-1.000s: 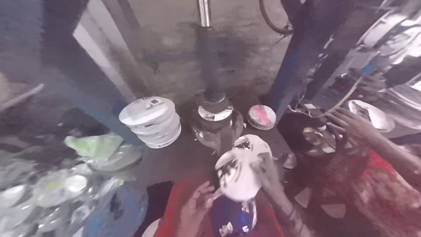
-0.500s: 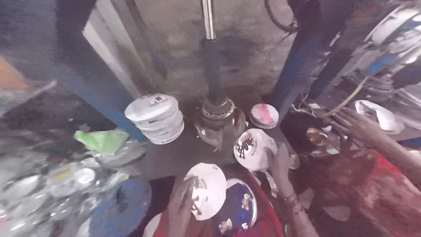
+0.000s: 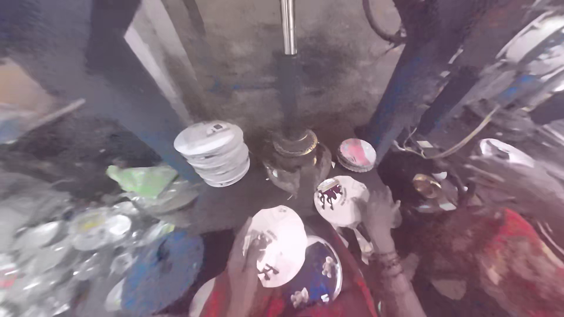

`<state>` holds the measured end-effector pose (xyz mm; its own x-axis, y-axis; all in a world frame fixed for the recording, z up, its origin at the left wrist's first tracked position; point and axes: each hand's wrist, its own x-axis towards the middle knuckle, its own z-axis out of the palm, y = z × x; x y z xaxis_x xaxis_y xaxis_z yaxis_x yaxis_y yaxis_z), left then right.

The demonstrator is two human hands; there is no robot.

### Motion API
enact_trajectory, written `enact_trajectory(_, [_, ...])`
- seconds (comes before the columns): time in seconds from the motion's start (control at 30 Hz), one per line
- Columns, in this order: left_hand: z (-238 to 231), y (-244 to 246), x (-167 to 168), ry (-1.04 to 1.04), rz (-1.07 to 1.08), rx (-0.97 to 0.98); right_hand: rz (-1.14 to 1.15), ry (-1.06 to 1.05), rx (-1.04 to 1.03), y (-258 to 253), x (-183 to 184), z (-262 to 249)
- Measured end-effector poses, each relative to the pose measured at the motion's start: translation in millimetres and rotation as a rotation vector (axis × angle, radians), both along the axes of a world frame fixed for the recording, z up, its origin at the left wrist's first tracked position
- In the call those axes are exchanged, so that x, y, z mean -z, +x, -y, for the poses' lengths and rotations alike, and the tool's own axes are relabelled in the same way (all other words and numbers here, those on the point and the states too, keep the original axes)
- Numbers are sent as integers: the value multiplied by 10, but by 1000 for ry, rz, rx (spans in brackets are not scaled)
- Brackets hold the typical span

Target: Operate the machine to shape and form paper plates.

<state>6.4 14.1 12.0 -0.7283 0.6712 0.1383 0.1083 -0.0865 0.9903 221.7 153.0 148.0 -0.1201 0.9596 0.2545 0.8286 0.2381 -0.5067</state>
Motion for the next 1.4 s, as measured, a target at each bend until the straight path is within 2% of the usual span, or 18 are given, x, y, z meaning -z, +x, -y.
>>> enact_trajectory(0.03, [7, -30, 54, 31, -24, 7, -231, 338, 54, -11, 712, -351])
enact_trajectory(0.07, [15, -59, 110, 62, -42, 40, -287, 352, 44, 26, 1041, -544])
enact_trajectory(0.1, [23, -60, 120, 58, -31, 80, -357, 293, -17, 46, 1171, -592])
enact_trajectory(0.2, [12, 82, -29, -42, 63, 168, -639, 84, -375, -80, 1151, -234])
enact_trajectory(0.3, [21, 220, -151, -152, 47, 174, -501, -109, -648, -201, 1178, 154])
enact_trajectory(0.43, [147, 104, -166, -91, 31, 31, -177, -108, -598, -166, 1434, 262])
enact_trajectory(0.57, [410, -222, -271, -66, -32, -154, 133, -335, -553, -47, 1571, 363])
enact_trajectory(0.63, [544, -341, -349, -75, -67, -221, 85, -329, -506, -10, 1600, 432])
enact_trajectory(0.73, [765, -623, -151, 1, -148, -181, 40, -355, -478, 34, 1542, 439])
enact_trajectory(0.83, [895, -756, -9, 66, -209, -99, 9, -155, -495, 77, 1646, 464])
enact_trajectory(0.9, [912, -692, -94, 31, -207, -72, -52, -138, -535, 81, 1548, 509])
enact_trajectory(1.0, [857, -433, -366, -146, -183, 18, -388, -161, -659, 98, 1441, 610])
enact_trajectory(1.07, [819, -275, -336, -184, -135, 186, -646, -247, -748, 41, 1383, 730])
enact_trajectory(1.1, [802, -208, -264, -183, -154, 285, -681, -254, -779, -12, 1358, 790])
enact_trajectory(1.17, [759, -77, -114, -153, -242, 366, -575, -168, -788, -122, 1346, 846])
enact_trajectory(1.27, [752, 20, -179, -236, -338, 157, -100, -15, -577, -165, 1443, 726])
enact_trajectory(1.33, [783, -87, -269, -265, -369, -22, 204, -181, -491, -92, 1498, 580])
enact_trajectory(1.4, [834, -269, -298, -208, -391, -162, 300, -232, -450, -18, 1594, 477])
